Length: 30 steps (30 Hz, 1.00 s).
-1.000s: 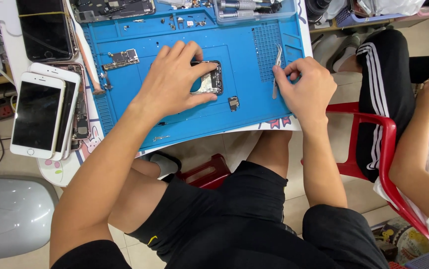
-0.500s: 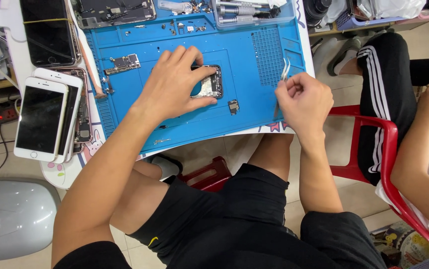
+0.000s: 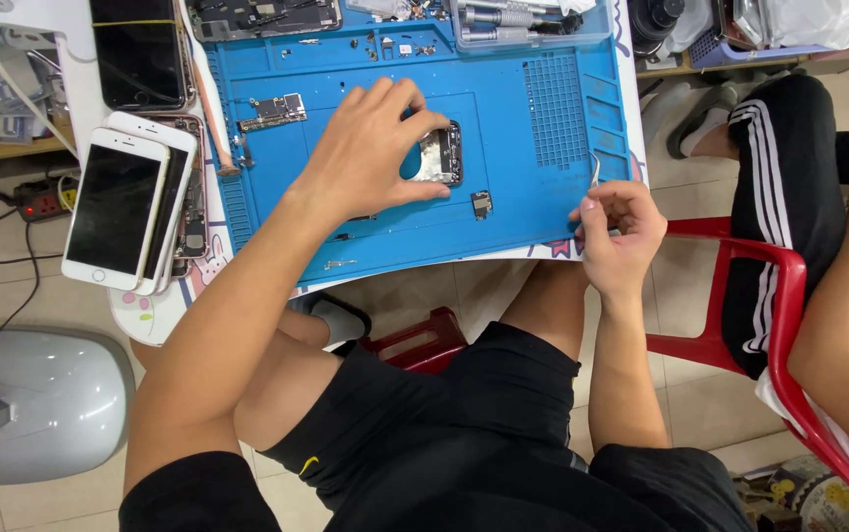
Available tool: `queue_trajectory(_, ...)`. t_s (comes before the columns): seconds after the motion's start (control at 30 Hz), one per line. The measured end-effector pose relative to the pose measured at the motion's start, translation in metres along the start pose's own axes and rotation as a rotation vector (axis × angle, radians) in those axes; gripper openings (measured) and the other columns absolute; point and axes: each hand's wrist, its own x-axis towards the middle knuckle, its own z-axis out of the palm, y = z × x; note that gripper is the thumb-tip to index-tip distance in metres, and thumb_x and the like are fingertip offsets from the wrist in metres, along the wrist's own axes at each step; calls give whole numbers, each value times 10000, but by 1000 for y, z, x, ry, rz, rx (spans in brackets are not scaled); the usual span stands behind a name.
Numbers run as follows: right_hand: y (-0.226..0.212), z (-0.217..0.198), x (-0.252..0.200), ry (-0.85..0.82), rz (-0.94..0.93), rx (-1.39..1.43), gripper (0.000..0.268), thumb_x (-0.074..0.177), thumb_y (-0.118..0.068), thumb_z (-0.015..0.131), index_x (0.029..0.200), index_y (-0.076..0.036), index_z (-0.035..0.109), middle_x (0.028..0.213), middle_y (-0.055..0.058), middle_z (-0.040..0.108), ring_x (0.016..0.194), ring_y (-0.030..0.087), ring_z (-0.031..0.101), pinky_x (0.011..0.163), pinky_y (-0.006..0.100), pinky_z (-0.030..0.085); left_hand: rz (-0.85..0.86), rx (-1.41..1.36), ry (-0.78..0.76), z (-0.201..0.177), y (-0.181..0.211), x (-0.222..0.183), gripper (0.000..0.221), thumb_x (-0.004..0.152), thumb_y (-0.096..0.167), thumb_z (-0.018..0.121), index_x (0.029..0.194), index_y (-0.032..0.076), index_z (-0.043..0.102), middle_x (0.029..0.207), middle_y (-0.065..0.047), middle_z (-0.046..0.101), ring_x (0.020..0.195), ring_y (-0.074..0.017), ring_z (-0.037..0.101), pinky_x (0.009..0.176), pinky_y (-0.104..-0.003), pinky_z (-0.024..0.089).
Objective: The person uses tweezers to handle small components on a blue work mat, then switches to a red screwdriver to work on a disassembled electronic device. They continue to manipulate the device's internal parts and connect a small circuit board.
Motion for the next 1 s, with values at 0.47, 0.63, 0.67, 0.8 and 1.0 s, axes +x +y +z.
queue_trajectory(0.47, 8, 0, 33, -8, 3, 331, 390, 990, -243, 625, 1241, 55, 632, 1155, 277, 747, 1097, 309, 769, 753, 264, 603, -25, -31, 22, 7, -3, 2, 756, 773, 549, 940, 1297, 51, 720, 1113, -60, 560, 1008, -252, 538, 824, -421, 456)
queue_trajectory(0.63, -2, 16, 54, -32, -184, 25, 100, 1105, 8, 650, 1176, 78, 660, 1024, 232, 760, 1002, 305, 783, 921, 352, 613, -1, 3, 26, 7, 1, 1, 811, 781, 554, 920, 1350, 23, 690, 1132, -92, 542, 1006, -292, 507, 801, -446, 436)
queue_trajectory(0.67, 0, 17, 54, -28, -161, -14, 94, 1112, -14, 678, 1159, 68, 683, 962, 207, 755, 940, 285, 787, 830, 319, 590, 0, 20, 36, 7, 1, 2, 820, 763, 556, 939, 1337, 27, 687, 1127, -92, 534, 1000, -291, 502, 791, -440, 441)
queue_trajectory(0.8, 6, 17, 55, 20, -86, 20, 134, 1144, -97, 664, 1166, 34, 676, 868, 159, 695, 764, 220, 695, 713, 324, 603, 50, 101, 87, 3, 1, 4, 792, 747, 549, 990, 1285, 54, 686, 1107, -89, 519, 976, -278, 498, 770, -414, 440)
queue_trajectory(1.0, 3, 19, 55, -19, 14, -16, 153, 1173, -147, 571, 1190, -4, 622, 918, 142, 699, 718, 168, 664, 650, 259, 574, 65, 126, 135, 2, 2, 2, 787, 696, 579, 1017, 1233, 95, 704, 1097, -76, 533, 959, -273, 512, 783, -414, 430)
